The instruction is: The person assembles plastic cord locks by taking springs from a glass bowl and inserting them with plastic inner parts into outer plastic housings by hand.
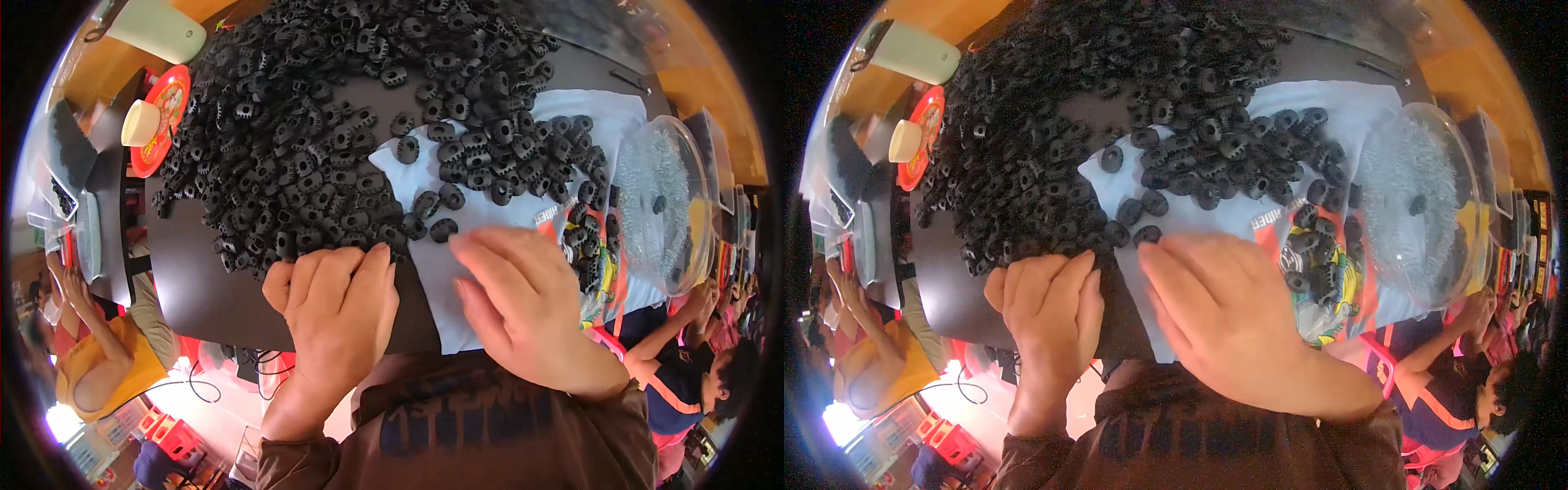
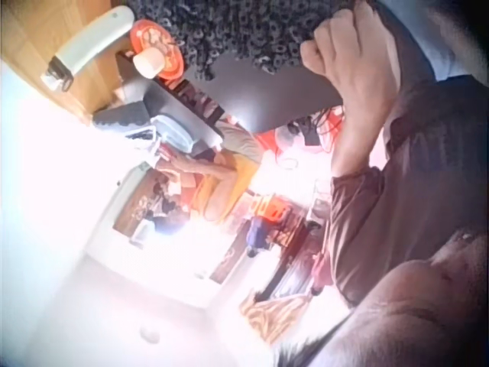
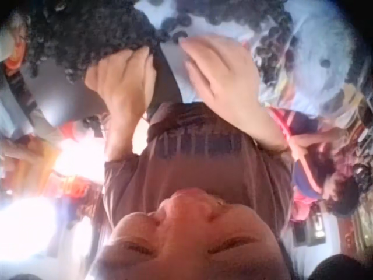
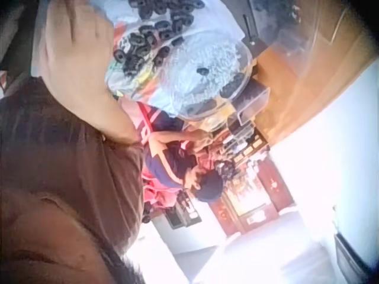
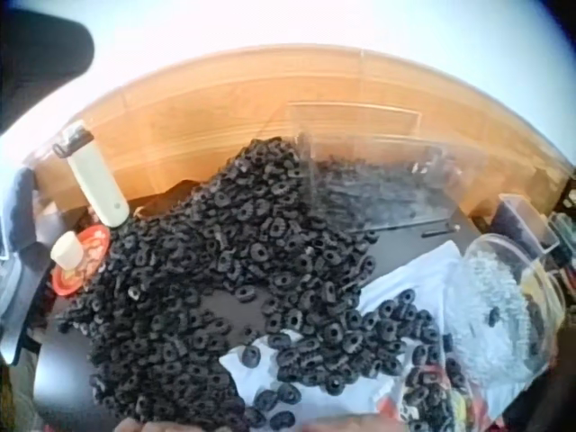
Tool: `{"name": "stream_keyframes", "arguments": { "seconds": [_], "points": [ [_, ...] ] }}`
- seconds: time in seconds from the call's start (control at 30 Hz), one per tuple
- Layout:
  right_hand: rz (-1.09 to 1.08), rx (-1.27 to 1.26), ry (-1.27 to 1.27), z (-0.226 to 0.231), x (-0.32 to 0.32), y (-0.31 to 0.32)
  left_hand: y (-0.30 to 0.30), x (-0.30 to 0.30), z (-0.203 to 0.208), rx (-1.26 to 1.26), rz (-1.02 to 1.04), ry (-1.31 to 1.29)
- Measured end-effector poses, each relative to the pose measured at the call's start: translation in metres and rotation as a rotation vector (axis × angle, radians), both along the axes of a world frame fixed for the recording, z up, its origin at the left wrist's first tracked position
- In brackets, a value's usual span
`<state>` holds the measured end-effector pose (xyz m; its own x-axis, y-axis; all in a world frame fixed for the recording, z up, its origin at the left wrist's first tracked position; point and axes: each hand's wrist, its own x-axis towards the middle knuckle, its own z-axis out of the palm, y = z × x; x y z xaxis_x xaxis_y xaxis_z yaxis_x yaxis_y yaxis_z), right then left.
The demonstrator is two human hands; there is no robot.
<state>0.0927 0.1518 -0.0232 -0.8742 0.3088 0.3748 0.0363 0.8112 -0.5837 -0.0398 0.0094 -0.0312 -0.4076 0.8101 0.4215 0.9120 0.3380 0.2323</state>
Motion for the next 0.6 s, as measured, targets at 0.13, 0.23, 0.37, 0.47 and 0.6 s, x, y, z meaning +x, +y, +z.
{"name": "stream_keyframes", "arguments": {
  "seconds": [0.13, 0.23, 0.37, 0.47, 0.6],
  "points": [
    [-0.064, 0.153, -0.095, -0.005, -0.017, 0.000, -0.001, 0.000, 0.000, 0.027, -0.019, -0.022],
    [-0.076, 0.215, -0.122, -0.007, -0.019, -0.001, -0.003, -0.001, 0.000, 0.043, -0.032, -0.058],
    [-0.069, 0.210, -0.074, -0.010, -0.018, -0.001, -0.005, -0.003, -0.001, 0.070, -0.055, -0.062],
    [-0.062, 0.241, -0.061, -0.013, -0.017, 0.000, -0.005, -0.004, -0.001, 0.087, -0.064, -0.061],
    [-0.053, 0.203, -0.031, -0.013, -0.014, -0.001, -0.006, -0.003, 0.001, 0.061, -0.034, -0.048]
  ]
}}
